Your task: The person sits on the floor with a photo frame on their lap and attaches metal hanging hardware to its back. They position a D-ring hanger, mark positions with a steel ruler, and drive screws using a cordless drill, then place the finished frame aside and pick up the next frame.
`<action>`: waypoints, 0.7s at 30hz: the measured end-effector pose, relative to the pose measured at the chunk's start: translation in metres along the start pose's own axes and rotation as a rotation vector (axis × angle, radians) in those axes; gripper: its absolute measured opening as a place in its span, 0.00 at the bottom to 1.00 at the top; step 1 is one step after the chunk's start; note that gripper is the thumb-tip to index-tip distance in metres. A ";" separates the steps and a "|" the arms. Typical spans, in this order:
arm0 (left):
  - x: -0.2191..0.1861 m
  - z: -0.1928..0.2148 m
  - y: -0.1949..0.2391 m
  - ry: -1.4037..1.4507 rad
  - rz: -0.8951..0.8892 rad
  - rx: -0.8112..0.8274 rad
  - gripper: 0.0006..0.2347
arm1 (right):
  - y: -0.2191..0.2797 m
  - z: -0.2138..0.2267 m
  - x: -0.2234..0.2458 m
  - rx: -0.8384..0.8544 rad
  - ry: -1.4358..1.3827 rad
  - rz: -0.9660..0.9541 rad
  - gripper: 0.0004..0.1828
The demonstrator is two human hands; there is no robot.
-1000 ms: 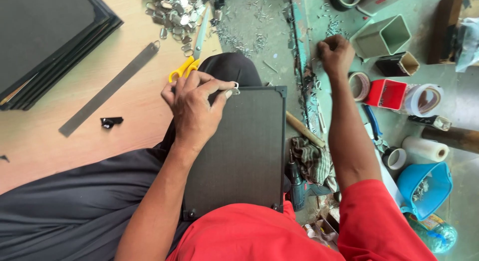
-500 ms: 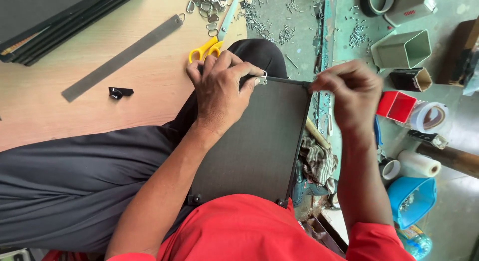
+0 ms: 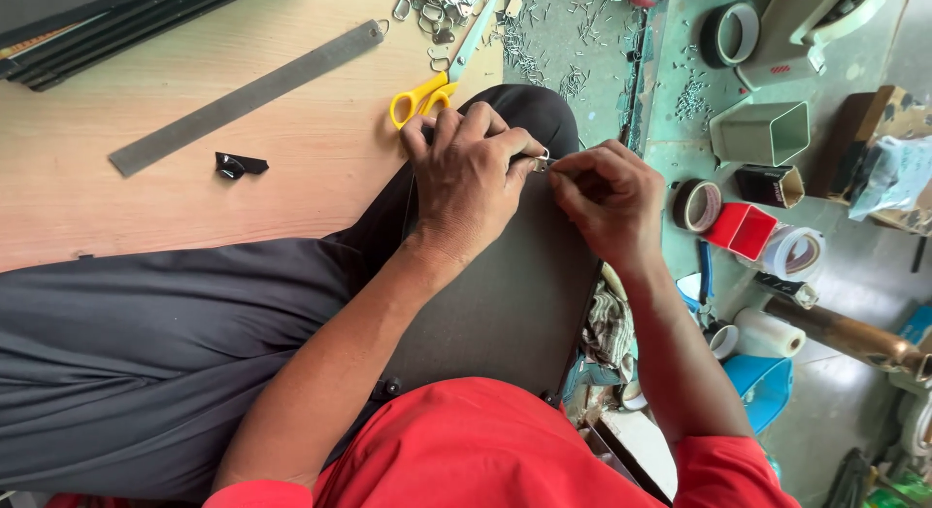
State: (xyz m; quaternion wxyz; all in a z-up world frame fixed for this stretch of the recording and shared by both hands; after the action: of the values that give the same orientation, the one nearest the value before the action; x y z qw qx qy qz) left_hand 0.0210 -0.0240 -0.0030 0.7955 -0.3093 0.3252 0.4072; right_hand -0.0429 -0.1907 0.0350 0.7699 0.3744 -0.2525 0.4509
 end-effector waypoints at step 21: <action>0.002 -0.001 -0.003 -0.029 0.025 0.037 0.04 | 0.007 -0.015 -0.002 -0.275 0.355 0.429 0.08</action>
State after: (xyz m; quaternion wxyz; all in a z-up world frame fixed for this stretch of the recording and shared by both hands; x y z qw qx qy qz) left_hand 0.0238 -0.0255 -0.0046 0.8006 -0.2844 0.3250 0.4152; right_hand -0.0491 -0.1776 0.0276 0.7327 0.1201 -0.2459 0.6231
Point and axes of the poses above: each hand's wrist, its own y-axis away from the middle knuckle, its own z-axis out of the back of the hand, x = y × z, the point moved 3 cm from there along -y, towards the middle knuckle, and after that the axes turned 10 degrees about -z, right-handed, at the moved point
